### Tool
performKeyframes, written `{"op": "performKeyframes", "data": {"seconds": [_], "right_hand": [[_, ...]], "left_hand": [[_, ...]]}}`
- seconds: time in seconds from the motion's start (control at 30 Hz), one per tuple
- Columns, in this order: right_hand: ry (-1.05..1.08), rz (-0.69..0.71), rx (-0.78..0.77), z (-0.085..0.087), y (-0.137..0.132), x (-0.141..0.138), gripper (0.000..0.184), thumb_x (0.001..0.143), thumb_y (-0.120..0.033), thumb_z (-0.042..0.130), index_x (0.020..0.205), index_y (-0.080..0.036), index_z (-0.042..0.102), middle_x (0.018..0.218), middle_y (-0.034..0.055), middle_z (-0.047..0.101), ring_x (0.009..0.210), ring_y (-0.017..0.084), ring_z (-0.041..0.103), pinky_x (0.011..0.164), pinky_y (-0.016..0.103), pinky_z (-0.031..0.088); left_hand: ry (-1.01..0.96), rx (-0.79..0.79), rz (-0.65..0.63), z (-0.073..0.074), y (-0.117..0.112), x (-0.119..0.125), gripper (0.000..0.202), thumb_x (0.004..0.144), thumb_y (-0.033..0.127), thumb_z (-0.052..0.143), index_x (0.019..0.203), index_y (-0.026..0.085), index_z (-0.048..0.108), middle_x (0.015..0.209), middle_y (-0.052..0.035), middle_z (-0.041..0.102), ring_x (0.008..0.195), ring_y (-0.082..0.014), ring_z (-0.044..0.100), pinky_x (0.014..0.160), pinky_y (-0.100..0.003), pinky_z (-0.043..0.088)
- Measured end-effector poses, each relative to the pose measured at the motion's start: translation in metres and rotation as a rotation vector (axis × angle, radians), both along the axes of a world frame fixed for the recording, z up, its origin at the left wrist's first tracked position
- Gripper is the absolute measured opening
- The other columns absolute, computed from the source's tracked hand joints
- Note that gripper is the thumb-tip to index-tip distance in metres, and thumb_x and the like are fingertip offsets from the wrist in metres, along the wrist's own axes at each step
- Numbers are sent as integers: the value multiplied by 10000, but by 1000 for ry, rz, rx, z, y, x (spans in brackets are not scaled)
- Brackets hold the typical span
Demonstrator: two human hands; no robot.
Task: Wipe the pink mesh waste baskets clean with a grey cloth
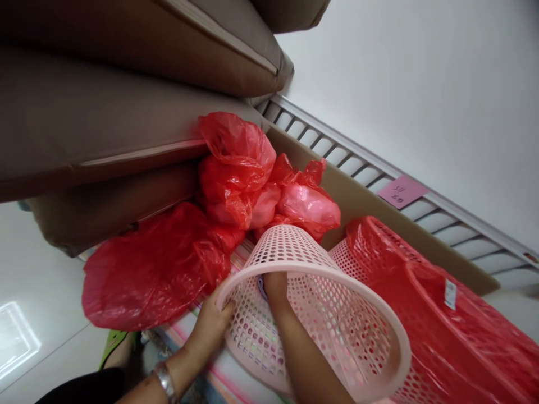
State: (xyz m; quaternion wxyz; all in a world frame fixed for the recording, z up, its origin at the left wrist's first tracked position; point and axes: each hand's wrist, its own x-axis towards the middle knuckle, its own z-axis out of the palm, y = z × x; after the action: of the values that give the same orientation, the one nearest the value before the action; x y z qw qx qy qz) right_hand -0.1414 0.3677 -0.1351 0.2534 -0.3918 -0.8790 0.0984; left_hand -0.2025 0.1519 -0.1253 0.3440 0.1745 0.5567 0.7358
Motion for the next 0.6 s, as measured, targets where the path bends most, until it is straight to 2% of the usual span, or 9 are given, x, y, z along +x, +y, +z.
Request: {"op": "performKeyframes", "data": {"seconds": [0.07,0.17,0.27,0.33,0.37,0.43,0.53,0.6], "right_hand": [[-35,-36,5,4,-23,7,345,718,-129,397,975,-130,627,944,130,642,954,260,561,877,377,393],[-92,-55,4,-1,-81,32,345,677,-106,412,952,-110,621,909,150,631,874,284,573,801,392,430],[-124,48,50,-20,-140,72,507,620,-78,428,1104,-124,574,1093,137,600,1043,283,523,928,391,384],[-111,82,55,-30,-159,93,585,584,-78,440,1156,-142,548,1156,120,578,1118,281,482,985,393,347],[-94,69,37,-31,-159,98,577,595,-87,442,1160,-141,545,1159,121,578,1122,279,482,990,395,345],[-53,14,-32,-26,-142,94,485,653,-119,438,1123,-126,560,1109,135,600,1061,273,523,957,396,377],[40,-43,-99,-11,-92,60,327,713,-172,438,987,-125,609,999,144,631,959,266,563,909,401,401],[102,-26,-106,-6,-57,32,270,752,-212,428,925,-153,627,982,125,641,976,256,554,921,397,386]], "left_hand": [[11,-11,-21,-2,3,-2,408,726,256,520,1086,103,635,1074,-108,697,1020,-255,627,950,-380,457],[57,-11,11,-5,3,-1,377,728,262,511,1043,115,656,1019,-91,716,1012,-251,631,958,-371,450],[58,-31,22,-7,-1,3,355,726,285,518,983,88,666,933,-102,729,989,-263,636,936,-369,459],[30,-40,-5,-9,-4,8,362,732,294,517,979,70,658,911,-113,728,945,-267,646,910,-379,472],[16,-32,-26,-10,-5,11,366,736,294,514,988,68,653,921,-116,727,927,-265,650,900,-380,477],[2,13,-60,-13,-5,17,371,740,286,506,1013,76,645,977,-119,719,944,-255,645,909,-371,473],[-6,58,-74,-18,-3,25,399,729,258,502,1068,90,627,1056,-114,700,1007,-241,625,949,-353,450],[-29,29,-81,-20,-1,28,402,723,246,498,1067,84,628,1036,-119,705,983,-246,634,937,-361,458]]}}
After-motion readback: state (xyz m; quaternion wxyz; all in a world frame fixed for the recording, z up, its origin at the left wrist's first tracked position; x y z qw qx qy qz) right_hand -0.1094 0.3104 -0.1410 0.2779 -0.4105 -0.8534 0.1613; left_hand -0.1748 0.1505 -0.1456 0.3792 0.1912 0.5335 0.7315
